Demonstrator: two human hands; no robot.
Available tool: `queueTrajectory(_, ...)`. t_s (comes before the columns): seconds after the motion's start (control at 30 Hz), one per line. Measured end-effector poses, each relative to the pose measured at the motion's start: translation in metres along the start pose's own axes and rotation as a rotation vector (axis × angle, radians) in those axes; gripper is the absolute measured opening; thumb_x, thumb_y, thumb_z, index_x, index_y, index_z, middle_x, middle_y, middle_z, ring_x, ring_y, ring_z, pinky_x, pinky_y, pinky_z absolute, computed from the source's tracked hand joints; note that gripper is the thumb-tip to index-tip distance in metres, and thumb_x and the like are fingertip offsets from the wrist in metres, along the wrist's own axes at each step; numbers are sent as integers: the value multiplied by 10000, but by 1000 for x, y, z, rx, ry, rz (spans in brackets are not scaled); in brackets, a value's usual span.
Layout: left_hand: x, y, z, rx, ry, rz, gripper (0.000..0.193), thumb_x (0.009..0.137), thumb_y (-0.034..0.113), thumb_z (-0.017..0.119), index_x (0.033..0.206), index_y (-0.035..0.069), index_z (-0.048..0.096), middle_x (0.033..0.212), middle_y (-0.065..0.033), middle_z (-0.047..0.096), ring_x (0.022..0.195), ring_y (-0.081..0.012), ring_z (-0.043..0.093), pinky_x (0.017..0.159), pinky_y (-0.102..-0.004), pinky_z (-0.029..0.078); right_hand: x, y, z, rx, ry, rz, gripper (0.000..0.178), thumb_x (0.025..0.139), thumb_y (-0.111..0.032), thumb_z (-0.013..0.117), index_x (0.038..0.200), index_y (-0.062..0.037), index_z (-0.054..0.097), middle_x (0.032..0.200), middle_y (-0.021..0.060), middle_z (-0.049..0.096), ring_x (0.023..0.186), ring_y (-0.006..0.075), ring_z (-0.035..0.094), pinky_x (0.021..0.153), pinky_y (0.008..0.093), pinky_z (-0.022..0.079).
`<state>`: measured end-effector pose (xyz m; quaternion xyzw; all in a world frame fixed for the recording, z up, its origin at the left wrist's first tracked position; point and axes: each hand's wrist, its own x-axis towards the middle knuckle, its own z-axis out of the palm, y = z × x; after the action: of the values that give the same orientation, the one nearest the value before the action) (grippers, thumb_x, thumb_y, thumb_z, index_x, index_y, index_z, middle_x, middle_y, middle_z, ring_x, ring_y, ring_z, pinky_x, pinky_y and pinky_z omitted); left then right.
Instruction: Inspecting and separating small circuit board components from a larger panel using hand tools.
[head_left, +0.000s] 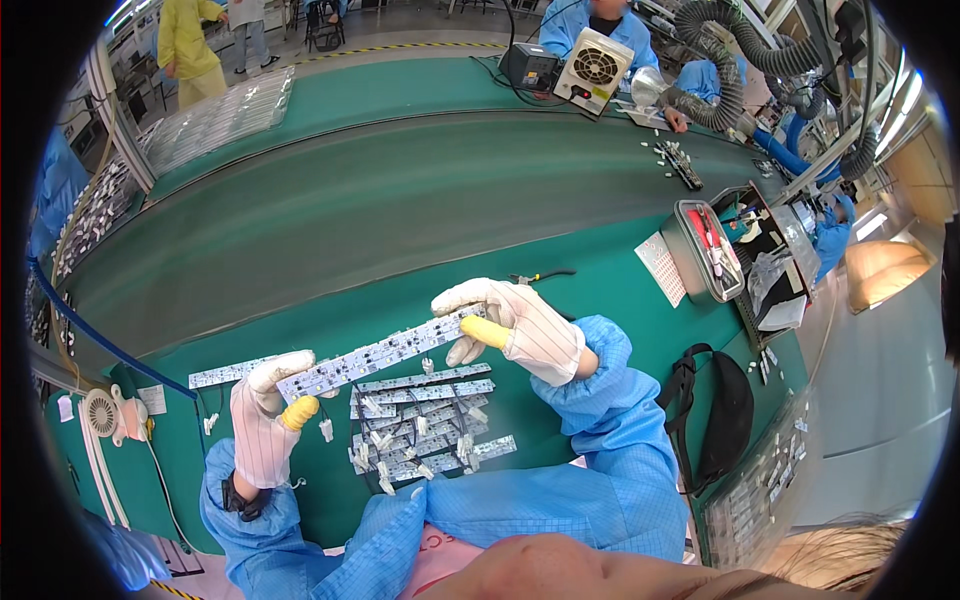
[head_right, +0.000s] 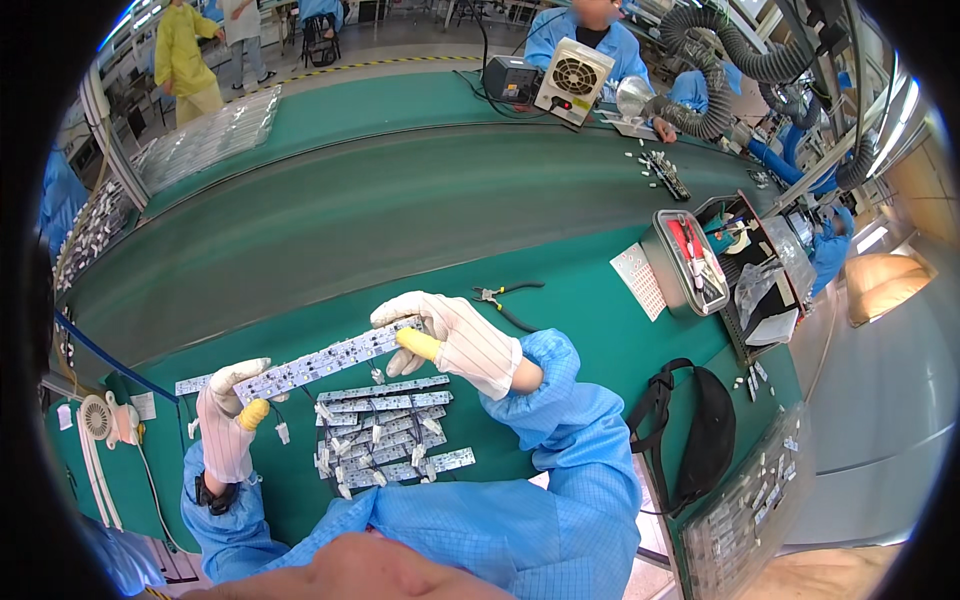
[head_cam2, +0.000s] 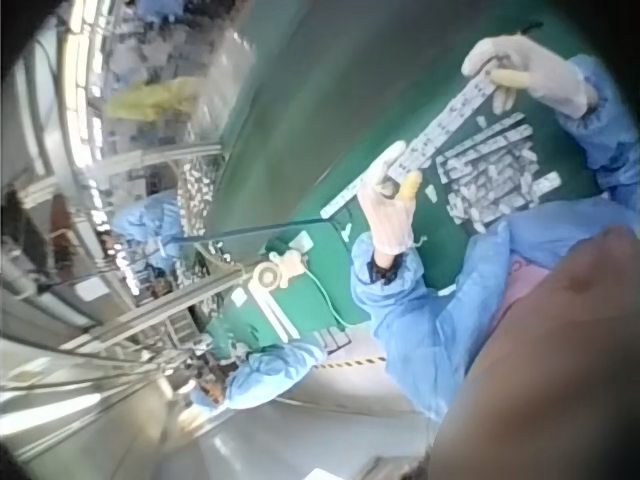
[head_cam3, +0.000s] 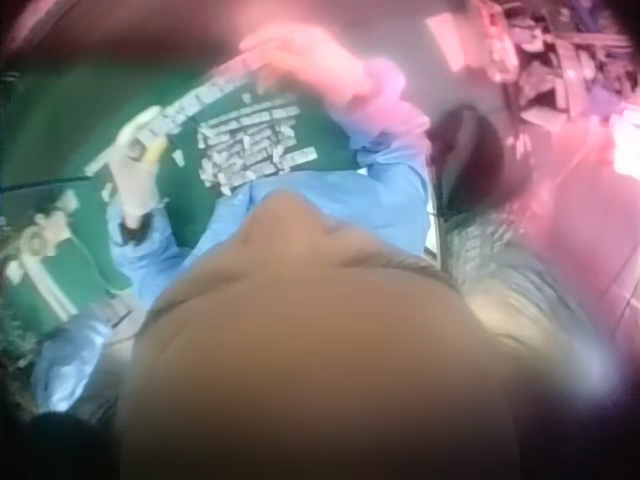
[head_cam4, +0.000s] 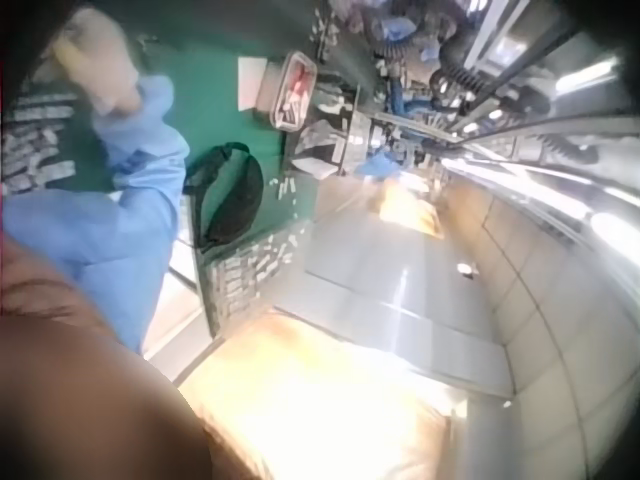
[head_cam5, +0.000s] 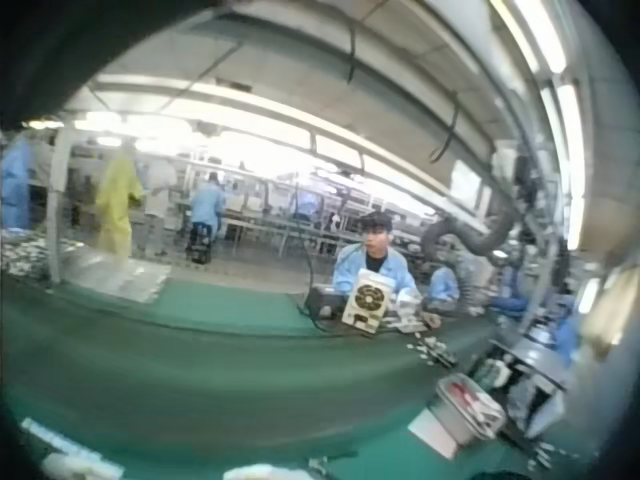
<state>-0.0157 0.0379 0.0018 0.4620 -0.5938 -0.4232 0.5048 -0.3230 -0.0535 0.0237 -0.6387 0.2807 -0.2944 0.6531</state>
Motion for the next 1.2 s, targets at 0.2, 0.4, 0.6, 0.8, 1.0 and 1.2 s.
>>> queueTrajectory(0.2,0,0,1,5,8,-2,552,776,326,762,1149,-32,566,944,-113,660,844,-178,650,763,-282,505,-1,-2,0,24,3,-4,314,955,-160,534,1232,-15,502,1091,127,562,889,184,663,806,295,544)
queueTrajectory(0.4,-1,1,-1,17,19,-8,565,773,342,761,1147,-33,566,925,-115,663,846,-177,648,763,-279,502,1,0,1,44,-2,3,314,957,-159,532,1233,-12,501,1090,131,564,892,188,664,808,293,543)
queueTrajectory(0.6,0,3,1,23,18,-13,580,770,366,756,1144,-34,564,919,-114,662,849,-175,647,767,-278,501,1,1,0,49,-2,-7,316,957,-153,530,1239,-13,498,1087,133,568,897,190,662,807,295,544)
queueTrajectory(0.8,-2,3,-2,22,-1,-8,551,774,328,751,1145,-33,565,968,-116,640,872,-187,647,783,-284,498,1,4,-2,62,-24,-10,314,958,-155,528,1236,-11,498,1092,134,568,890,186,658,803,296,546)
queueTrajectory(1.0,-2,-2,-5,49,-19,-9,507,783,280,749,1141,-32,572,1021,-117,618,903,-196,641,812,-290,490,0,7,-3,58,-24,-35,315,957,-161,532,1230,-8,499,1096,132,566,882,187,659,797,296,549)
queueTrajectory(1.2,-2,-1,-4,28,-15,-38,489,786,275,749,1132,-27,583,1040,-114,618,925,-190,627,835,-289,481,1,7,-3,50,-20,-24,323,953,-180,543,1226,-12,502,1103,129,561,876,190,661,788,297,553)
